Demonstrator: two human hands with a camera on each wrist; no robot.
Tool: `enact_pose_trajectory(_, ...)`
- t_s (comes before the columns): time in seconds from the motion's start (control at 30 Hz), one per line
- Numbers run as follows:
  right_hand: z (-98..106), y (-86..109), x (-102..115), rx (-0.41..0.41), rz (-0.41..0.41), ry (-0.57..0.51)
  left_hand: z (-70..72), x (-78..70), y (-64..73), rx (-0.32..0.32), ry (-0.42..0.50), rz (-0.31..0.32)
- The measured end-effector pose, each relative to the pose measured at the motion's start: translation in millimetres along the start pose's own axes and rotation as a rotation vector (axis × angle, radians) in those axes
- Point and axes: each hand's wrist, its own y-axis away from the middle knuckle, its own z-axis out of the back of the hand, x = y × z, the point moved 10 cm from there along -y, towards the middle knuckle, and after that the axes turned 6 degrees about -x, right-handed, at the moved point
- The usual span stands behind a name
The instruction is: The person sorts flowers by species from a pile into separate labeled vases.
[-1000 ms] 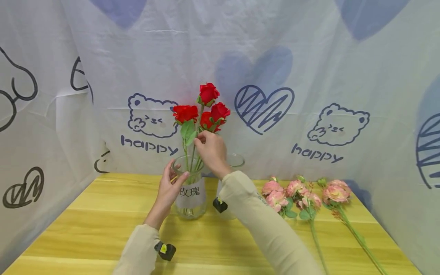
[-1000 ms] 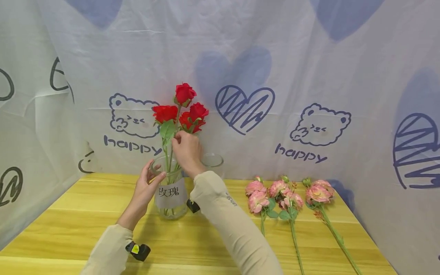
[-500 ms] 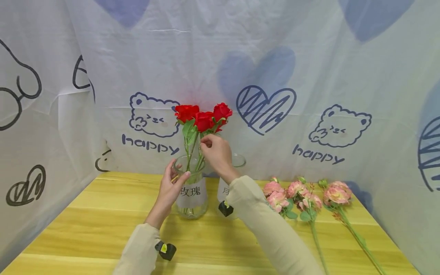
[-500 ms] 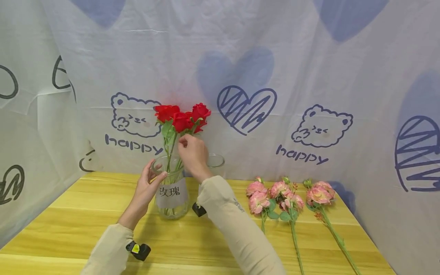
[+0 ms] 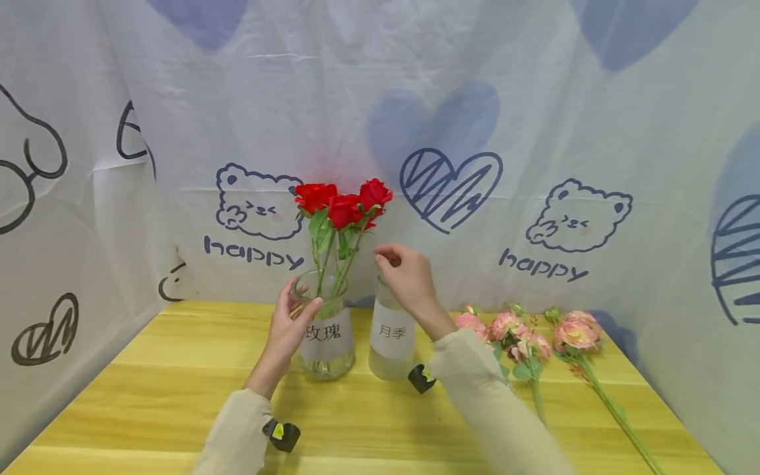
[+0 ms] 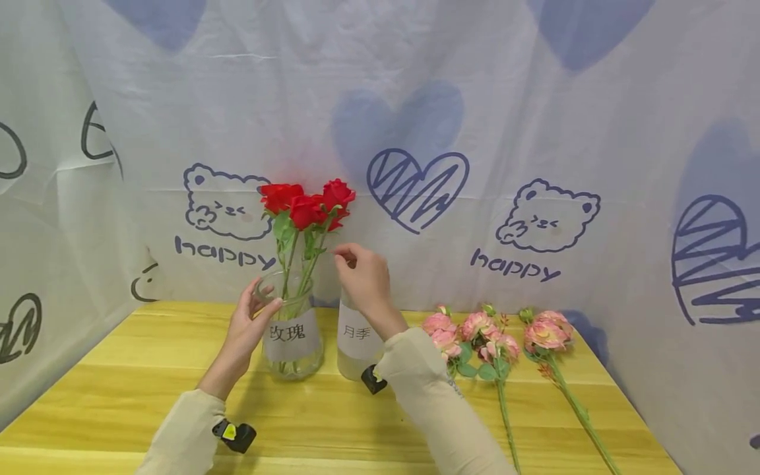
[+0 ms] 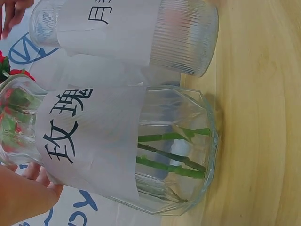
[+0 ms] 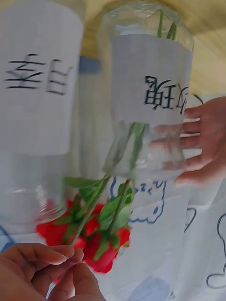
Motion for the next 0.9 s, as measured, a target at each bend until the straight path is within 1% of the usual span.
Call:
enact_pose_trajectory(0.17, 29, 2.1, -12, -0.006, -0.014, -0.006, 0.3, 0.5, -0.3, -0.016, -0.025, -0.021)
enact_pose_trajectory(0.23, 40, 3.1, -19, 0.001, -0.018, 0.005, 0.7, 0.5, -0.7, -0.019, -0.048, -0.031)
enact_pose_trajectory(0.3, 50, 4.5, -29, 0.013, -0.036, 0.032, 0.8, 0.6, -1.3, -0.011, -0.059, -0.029)
enact_pose_trajectory(0.4, 67, 7.2, -45, 0.037, -0.080, 0.076, 0.5, 0.5, -3.3, 0.018, -0.035, 0.000)
enact_pose_trajectory(0.57, 94, 10.6, -68, 0.064, -0.157, 0.145, 2.8, -0.7, -5.7, 0.071, 0.048, 0.064)
enact_pose_trajectory(0.63, 105, 12.5, -78, 0.066, -0.186, 0.164, 4.5, -2.3, -5.3, 0.075, 0.055, 0.079)
enact_pose_trajectory(0.67, 110, 13.7, -83, 0.067, -0.202, 0.167, 6.0, -3.4, -4.9, 0.067, 0.058, 0.081)
enact_pose_trajectory(0.7, 114, 15.1, -87, 0.070, -0.216, 0.172, 7.8, -4.9, -4.5, 0.052, 0.059, 0.080)
enact_pose_trajectory(0.77, 122, 18.4, -96, 0.073, -0.243, 0.174, 13.5, -9.4, -3.4, -0.009, 0.044, 0.062)
enact_pose_trajectory(0.83, 128, 21.9, -102, 0.076, -0.258, 0.173, 21.4, -17.3, -1.0, -0.108, 0.040, 0.018)
enact_pose_trajectory(0.9, 132, 25.8, -107, 0.079, -0.268, 0.167, 29.4, -29.2, 3.9, -0.229, 0.047, -0.066)
